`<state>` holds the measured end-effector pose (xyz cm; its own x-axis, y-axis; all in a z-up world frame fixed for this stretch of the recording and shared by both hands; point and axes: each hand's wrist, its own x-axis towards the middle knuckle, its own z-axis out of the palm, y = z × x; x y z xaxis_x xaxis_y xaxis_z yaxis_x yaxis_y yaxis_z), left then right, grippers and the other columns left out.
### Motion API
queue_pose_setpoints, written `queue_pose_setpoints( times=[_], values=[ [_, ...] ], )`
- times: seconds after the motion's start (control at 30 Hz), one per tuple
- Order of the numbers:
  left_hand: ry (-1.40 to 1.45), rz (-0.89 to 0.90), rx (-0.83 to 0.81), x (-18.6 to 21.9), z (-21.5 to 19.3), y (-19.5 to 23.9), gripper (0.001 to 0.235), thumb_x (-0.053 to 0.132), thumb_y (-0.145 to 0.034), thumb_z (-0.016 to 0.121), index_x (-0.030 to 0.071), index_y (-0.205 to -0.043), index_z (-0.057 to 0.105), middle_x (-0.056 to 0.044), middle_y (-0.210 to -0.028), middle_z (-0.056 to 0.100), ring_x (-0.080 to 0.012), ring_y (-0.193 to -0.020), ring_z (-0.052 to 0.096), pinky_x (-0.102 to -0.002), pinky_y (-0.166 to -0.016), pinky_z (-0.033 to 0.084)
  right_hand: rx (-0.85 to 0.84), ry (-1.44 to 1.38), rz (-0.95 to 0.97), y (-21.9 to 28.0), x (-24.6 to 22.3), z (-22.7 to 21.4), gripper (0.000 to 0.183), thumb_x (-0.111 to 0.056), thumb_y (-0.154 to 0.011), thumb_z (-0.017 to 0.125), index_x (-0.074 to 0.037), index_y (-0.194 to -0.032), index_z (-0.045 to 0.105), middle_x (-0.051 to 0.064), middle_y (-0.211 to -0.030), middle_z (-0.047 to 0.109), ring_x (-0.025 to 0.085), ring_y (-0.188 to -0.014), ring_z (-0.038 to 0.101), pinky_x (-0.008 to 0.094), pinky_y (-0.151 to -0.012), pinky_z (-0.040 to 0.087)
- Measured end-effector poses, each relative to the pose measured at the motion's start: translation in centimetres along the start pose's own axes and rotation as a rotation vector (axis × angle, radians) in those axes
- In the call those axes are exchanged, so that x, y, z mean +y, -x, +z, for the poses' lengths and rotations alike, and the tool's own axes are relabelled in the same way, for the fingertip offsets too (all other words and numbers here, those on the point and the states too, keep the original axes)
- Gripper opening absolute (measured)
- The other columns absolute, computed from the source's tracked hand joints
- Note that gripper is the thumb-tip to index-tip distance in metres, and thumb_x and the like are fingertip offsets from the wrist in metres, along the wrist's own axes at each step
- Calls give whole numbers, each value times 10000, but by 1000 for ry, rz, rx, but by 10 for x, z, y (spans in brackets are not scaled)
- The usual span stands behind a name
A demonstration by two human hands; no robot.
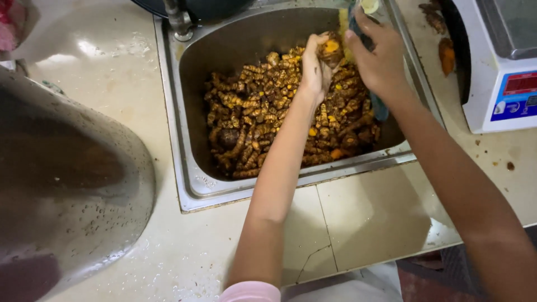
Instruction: Washing and scrubbing turmeric roots in a sink using a sponge and running water to remove dirt.
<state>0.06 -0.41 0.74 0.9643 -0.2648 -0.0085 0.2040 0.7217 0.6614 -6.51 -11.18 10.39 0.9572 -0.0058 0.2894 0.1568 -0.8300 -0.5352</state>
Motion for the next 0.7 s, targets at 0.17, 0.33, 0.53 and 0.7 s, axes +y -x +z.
queue_pose_setpoints(
  times=[0.17, 0.33, 0.53, 0.7],
  values=[
    [52, 23, -119, 5, -2, 0, 434, 514, -977, 461, 115, -963, 628, -121, -927, 649, -223, -851, 555, -412, -776, 484, -45, 30, -21, 30, -18, 5, 413, -280, -1127, 526, -217, -1533, 480, 184, -1109, 555, 257, -910, 516, 329, -670, 508],
    [-275, -62, 20, 28, 29, 29, 930, 663, -902, 251, -45, -1497, 342, -316, -1519, 425, -387, -1466, 387, -488, -1238, 332, 157, 290, -421, 30, 21, 36, 559, -302, -1192, 566, -305, -1674, 283, 234, -1165, 473, 287, -902, 477, 393, -760, 428],
    [-302, -84, -22, 5, 27, 18, 852, 579, -911, 293, 64, -1584, 193, -147, -1669, 239, -183, -1127, 476, -302, -762, 413, 291, 165, -394, -25, 18, 21, 367, -170, -1184, 597, -52, -1527, 542, 180, -1093, 410, 304, -890, 414, 413, -718, 389],
    [-56, -42, -70, 0, 5, 5, 758, 700, -908, 355, 58, -1310, 385, -233, -1290, 412, -354, -1220, 405, -481, -1061, 379, 66, 7, -96, 34, -9, 31, 431, -308, -1138, 584, -126, -1453, 353, 140, -1065, 430, 247, -804, 479, 309, -636, 474]
  ],
)
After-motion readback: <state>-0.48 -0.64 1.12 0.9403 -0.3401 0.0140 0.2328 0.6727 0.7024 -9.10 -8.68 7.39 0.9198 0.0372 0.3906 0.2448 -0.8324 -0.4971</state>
